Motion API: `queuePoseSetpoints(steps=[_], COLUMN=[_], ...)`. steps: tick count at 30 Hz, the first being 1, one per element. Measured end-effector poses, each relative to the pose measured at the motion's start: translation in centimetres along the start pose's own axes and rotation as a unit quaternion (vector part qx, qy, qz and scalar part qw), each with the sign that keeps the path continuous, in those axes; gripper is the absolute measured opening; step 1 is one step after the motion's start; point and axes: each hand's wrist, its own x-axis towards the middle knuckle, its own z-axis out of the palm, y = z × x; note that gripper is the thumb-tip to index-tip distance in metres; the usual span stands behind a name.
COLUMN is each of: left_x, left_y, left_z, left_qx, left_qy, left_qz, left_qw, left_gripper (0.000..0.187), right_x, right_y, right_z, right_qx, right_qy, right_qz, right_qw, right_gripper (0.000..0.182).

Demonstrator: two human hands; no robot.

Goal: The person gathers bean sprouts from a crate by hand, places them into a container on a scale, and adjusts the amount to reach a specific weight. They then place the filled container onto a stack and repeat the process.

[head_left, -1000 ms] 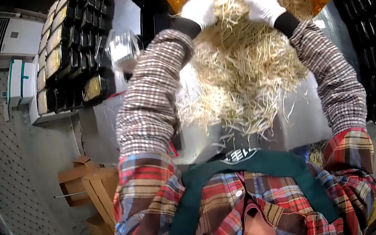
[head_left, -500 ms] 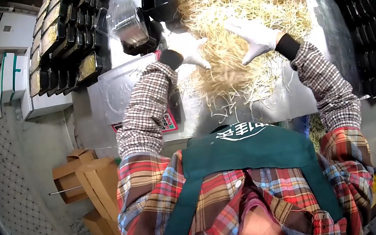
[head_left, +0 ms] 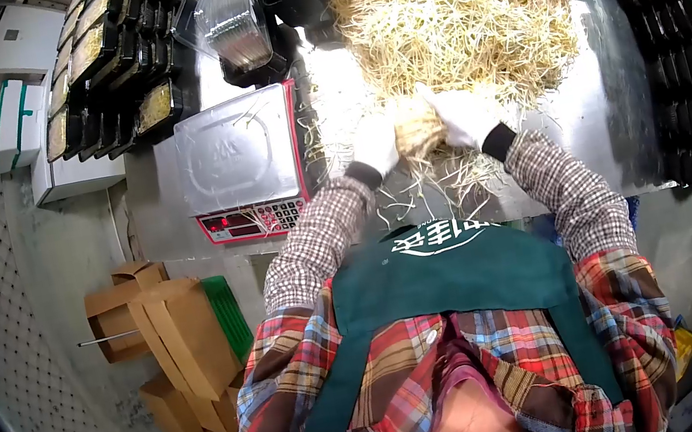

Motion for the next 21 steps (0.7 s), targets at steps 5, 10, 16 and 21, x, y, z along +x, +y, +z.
queuePoseSetpoints(steps=[5, 10, 16, 21], left_x=[-0.1, -4.2, -5.6, 0.1], left_y=[1.9, 0.0, 1.5, -3.4], left_z=[-8.3, -4.0, -1.1, 2.6], left_qx=[-0.058, 0.152, 0.158, -0.020], left_qy=[-0.127, -0.091, -0.024, 0.024], left_qz=[0.038, 0.025, -0.031, -0.027], left_qw=[0.989, 0.984, 0.987, 0.999], left_gripper=[0.053, 0.145, 0.121, 0.061], right_x=[0.6, -2.2, -4.1, 0.2], right_y=[-1.2, -1.4, -3.4, -2.3], right_z=[-9.6, -6.2, -0.5, -0.5], right_qx=[0.028, -0.037, -0.091, -0.051], right_qy=[-0.149, 0.034, 0.052, 0.000], right_qz=[-0.048, -0.070, -0.020, 0.038], right_qw=[0.987, 0.996, 0.994, 0.998], right_gripper=[0.111, 0.135, 0.133, 0.099])
